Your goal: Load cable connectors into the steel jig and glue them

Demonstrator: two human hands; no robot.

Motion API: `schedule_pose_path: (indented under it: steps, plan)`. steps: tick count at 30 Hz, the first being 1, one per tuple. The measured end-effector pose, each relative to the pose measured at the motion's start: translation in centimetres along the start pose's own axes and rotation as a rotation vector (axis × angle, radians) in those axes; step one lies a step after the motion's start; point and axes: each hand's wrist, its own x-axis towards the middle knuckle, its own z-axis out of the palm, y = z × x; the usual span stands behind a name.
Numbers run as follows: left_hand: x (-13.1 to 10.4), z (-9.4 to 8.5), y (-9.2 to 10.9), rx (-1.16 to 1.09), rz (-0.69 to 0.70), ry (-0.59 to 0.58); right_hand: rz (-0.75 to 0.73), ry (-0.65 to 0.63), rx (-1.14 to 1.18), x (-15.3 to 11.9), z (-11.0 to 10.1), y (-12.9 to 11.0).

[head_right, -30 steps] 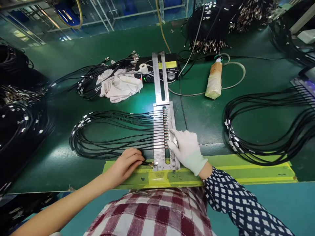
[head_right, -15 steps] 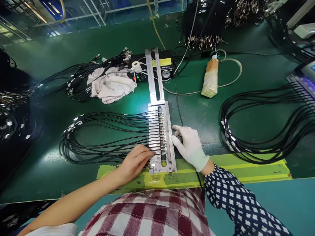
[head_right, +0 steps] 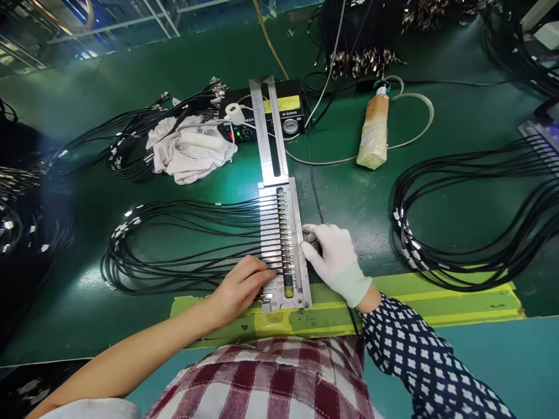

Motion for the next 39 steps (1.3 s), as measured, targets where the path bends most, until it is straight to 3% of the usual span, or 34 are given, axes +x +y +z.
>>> schedule_pose_path:
  steps: [8,12,16,20,25,30,34,39]
  plan:
    - [-1.7,0.2,0.4,0.276,-0.003,-0.015,0.003,0.001,-0.023,0.2,0.1,0.0]
    - [-1.8,-0.8,0.5,0.152,-0.030,-0.067,-0.022,0.006,-0.030,0.0,0.1,0.1]
    - [-2.6,-2.7,1.2,-0.006,-0.212,-0.161,-0.044,-0.006,-0.025,-0.3,0.1,0.3]
    - [-3.4,-3.9,1.8,-0.015,-0.349,-0.296,-0.047,0.002,-0.028,-0.4,0.2,0.3]
    - [-4.1,-4.5,1.7,-0.025,-0.379,-0.367,-0.051,0.009,-0.018,-0.3,0.1,0.3]
    - [-5.4,-4.9,1.1,0.027,-0.346,-0.297,-0.046,0.014,-0.022,-0.4,0.1,0.3]
    - [-5.3,-5.0,1.1,-0.044,-0.299,-0.143,-0.048,0.007,-0.025,-0.4,0.2,0.4]
    - [-4.0,-3.5,1.6,-0.047,-0.205,0.013,-0.044,0.004,-0.034,-0.2,0.3,0.4]
